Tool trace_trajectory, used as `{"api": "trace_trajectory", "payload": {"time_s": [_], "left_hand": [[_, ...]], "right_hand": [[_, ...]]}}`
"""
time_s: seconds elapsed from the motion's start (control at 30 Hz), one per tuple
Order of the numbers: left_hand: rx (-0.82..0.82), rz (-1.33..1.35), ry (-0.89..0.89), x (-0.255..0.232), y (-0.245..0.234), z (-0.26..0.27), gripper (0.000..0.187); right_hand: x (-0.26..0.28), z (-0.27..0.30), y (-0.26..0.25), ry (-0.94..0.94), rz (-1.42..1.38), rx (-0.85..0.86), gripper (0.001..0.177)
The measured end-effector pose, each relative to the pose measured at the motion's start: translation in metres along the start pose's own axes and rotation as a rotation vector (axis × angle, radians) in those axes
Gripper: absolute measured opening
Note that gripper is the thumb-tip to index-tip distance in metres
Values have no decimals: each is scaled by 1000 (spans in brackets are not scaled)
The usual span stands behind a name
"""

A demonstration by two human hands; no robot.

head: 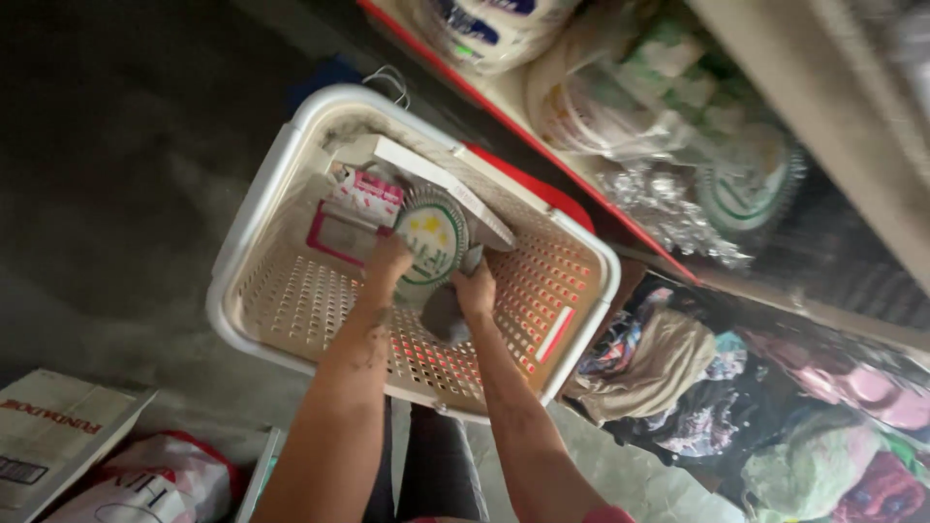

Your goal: Wiping dust off various paper plates and other merchandise in a store aisle and placing them in a shopping basket.

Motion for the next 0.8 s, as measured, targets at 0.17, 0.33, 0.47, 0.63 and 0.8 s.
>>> {"api": "trace_trajectory", "payload": {"time_s": [0.17, 0.33, 0.47, 0.63, 0.8], "left_hand": [[-256, 9, -17, -34, -58, 73, 70], [-144, 587, 86, -154, -134, 287, 104], [-321, 1099, 199, -211, -157, 423, 71], [-567, 1018, 471, -269, -187, 487, 68], [-815, 997, 666, -307, -222, 511, 48]], "right_hand": [[79, 102, -118, -158, 352, -14, 58], [134, 212, -222, -328, -228, 78, 38], [123, 193, -279, -419, -385, 172, 45], [236, 281, -349, -898, -156, -125, 53], [300, 356, -349, -1281, -168, -461, 41]]}}
Point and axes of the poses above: each hand's wrist, its own z-axis away from the middle knuckle, its own y-axis out of the palm, x = y × z, the point moved 3 cm from there along -z, towards the middle knuckle, and after that the axes turned 2 degrees about x, right-handed, at the moved point
